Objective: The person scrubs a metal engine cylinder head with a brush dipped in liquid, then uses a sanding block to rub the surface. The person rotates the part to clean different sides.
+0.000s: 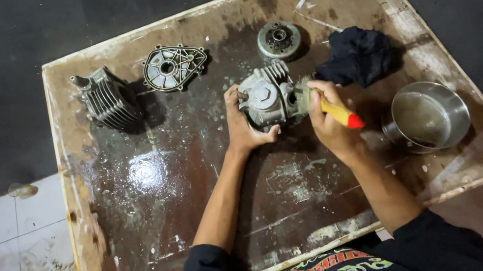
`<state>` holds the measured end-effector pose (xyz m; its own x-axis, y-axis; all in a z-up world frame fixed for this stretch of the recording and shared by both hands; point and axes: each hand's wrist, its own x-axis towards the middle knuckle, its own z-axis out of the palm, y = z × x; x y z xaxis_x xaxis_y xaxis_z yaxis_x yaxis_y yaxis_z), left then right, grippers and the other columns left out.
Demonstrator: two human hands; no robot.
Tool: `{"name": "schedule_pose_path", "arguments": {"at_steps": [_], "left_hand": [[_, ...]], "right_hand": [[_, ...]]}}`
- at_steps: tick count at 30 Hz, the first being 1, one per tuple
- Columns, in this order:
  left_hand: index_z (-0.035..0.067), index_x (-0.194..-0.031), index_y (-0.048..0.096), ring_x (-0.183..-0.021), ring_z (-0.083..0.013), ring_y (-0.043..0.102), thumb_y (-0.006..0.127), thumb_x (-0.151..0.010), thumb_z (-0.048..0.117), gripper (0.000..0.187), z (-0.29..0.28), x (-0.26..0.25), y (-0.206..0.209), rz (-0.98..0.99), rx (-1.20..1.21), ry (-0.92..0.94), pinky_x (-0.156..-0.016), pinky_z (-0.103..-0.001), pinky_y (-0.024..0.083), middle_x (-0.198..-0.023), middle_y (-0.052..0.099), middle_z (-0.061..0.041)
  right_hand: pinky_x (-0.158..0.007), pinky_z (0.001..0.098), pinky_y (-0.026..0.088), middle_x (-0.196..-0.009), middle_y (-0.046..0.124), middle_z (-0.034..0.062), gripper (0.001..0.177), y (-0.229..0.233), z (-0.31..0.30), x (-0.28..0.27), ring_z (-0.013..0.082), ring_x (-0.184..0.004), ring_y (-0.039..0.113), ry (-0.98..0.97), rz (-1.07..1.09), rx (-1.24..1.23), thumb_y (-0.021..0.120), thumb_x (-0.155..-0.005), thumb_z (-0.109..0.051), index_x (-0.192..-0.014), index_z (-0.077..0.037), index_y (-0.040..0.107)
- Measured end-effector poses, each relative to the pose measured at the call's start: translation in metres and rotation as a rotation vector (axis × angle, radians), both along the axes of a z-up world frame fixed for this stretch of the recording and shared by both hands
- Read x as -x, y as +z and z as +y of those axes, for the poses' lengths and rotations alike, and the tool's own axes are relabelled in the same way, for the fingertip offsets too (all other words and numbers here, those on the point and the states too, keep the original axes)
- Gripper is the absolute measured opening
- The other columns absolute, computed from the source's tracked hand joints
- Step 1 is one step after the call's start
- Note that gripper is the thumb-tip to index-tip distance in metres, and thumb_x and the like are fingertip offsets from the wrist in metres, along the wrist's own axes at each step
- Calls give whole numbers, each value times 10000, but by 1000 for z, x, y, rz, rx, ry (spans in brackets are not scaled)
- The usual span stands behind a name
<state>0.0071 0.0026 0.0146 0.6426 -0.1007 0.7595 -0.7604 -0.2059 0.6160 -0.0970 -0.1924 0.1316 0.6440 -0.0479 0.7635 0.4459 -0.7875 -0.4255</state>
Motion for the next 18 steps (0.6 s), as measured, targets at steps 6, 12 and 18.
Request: {"name": "schedule_pose_path", "arguments": {"at_steps": [6,12,18], "left_hand": [[49,-1354,368,-1324,-407,461,905,-465,528,1144,2,-3,-2,8,37,-34,-1129,-499,429,-1373,404,-235],[45,-1359,348,-1315,-361,484,917,-547,506,1092,1,0,3,9,7,-17,-1134,-455,438,-1392,411,-215],[30,-1406,374,-1267,-338,487,900,-490,482,1149,2,3,6,27,41,-11,-1126,-452,429,-1366,440,-196]], "right_hand": [[-809,420,545,-1002,722,156,163,-4,37,12,322,-906,678,325,21,-33,591,-1014,-124,-1122,-24,660],[-804,419,523,-1056,745,153,174,1,0,-4,327,-874,688,165,-19,-30,583,-1028,-104,-1140,-12,679],[-825,428,523,-1052,734,159,170,6,11,-4,355,-922,682,164,-43,-39,581,-1022,-104,-1137,-25,678]]}}
